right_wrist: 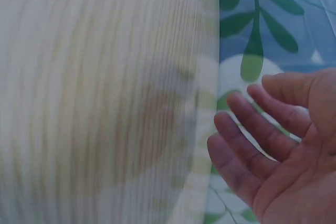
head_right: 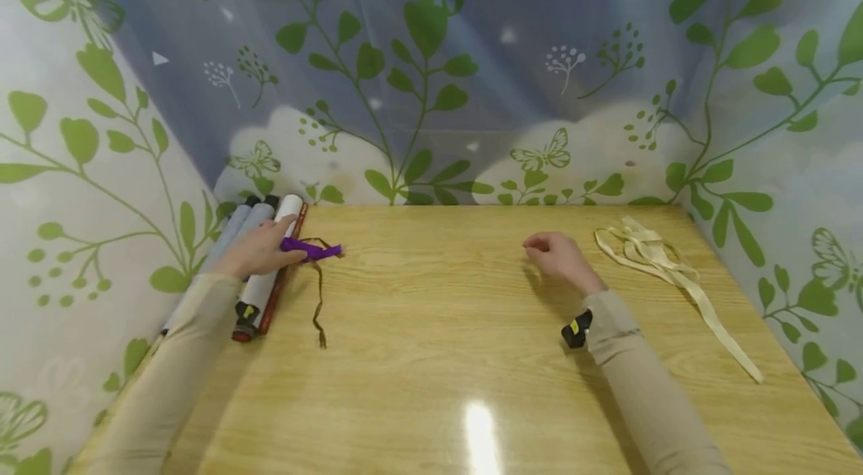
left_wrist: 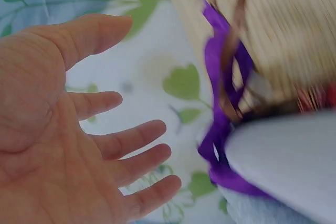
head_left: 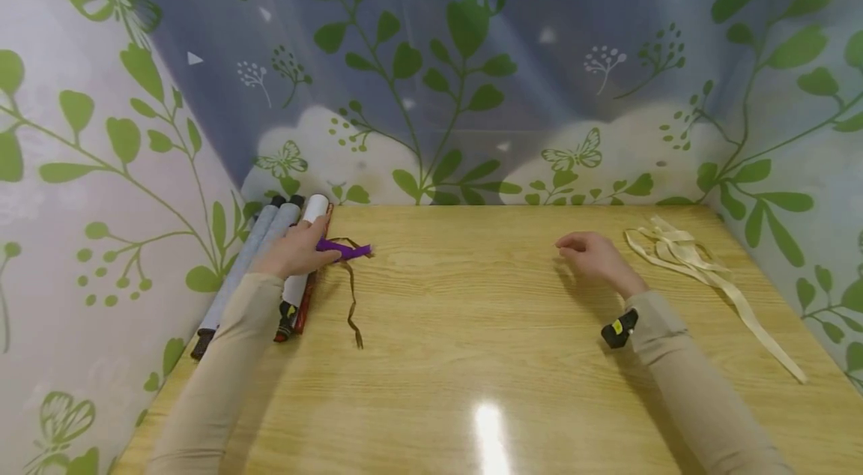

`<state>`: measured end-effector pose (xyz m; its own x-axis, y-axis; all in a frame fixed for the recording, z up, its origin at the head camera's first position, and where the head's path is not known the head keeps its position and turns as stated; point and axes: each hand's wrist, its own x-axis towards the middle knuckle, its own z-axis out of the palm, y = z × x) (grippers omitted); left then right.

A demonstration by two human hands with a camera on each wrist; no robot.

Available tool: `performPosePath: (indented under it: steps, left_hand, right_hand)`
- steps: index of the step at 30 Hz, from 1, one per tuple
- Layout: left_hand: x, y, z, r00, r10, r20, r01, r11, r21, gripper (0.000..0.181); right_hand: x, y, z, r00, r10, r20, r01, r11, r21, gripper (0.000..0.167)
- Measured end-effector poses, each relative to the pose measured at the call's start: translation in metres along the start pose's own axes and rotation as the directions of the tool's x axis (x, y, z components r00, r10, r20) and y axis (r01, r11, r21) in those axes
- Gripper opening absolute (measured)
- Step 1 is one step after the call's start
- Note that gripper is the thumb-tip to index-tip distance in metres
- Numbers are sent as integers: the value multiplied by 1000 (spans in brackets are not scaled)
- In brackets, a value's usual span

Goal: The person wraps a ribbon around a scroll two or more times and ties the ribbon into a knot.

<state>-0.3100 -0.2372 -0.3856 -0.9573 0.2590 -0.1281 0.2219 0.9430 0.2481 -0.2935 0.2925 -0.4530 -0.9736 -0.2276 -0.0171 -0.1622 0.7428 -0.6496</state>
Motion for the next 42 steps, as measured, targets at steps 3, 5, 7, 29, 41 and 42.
performPosePath:
  steps: [3,5,7,29,41,42]
  left_hand:
    - [2,14,4,999,33,-29,-34,999,-34,76]
    - [4,23,8,996,61,-60,-63,997,-38,74]
    - [5,30,11,992,87,-94,-90,995,-37,73]
    - [29,99,65,967,197,-159,-216,970,-112,65]
    - [36,126,80,971,204,-122,-228,946,-231,59]
    - [36,128,81,970,212,-122,-236,941,-242,57]
  right_hand:
    - [-2,4,-6,999,17,-29,-20,996,-84,39]
    - [-3,6,-10,999,28,-36,-32,991,-133,43]
    - [-5,9,-12,998,42,-43,-49,979,-198,48]
    - [-27,63,-47,968,207,-140,-247,877,-411,24]
    - [-29,69,-53,967,203,-155,-250,874,-417,24]
    - [-29,67,-53,969,190,-160,-241,876,-419,25]
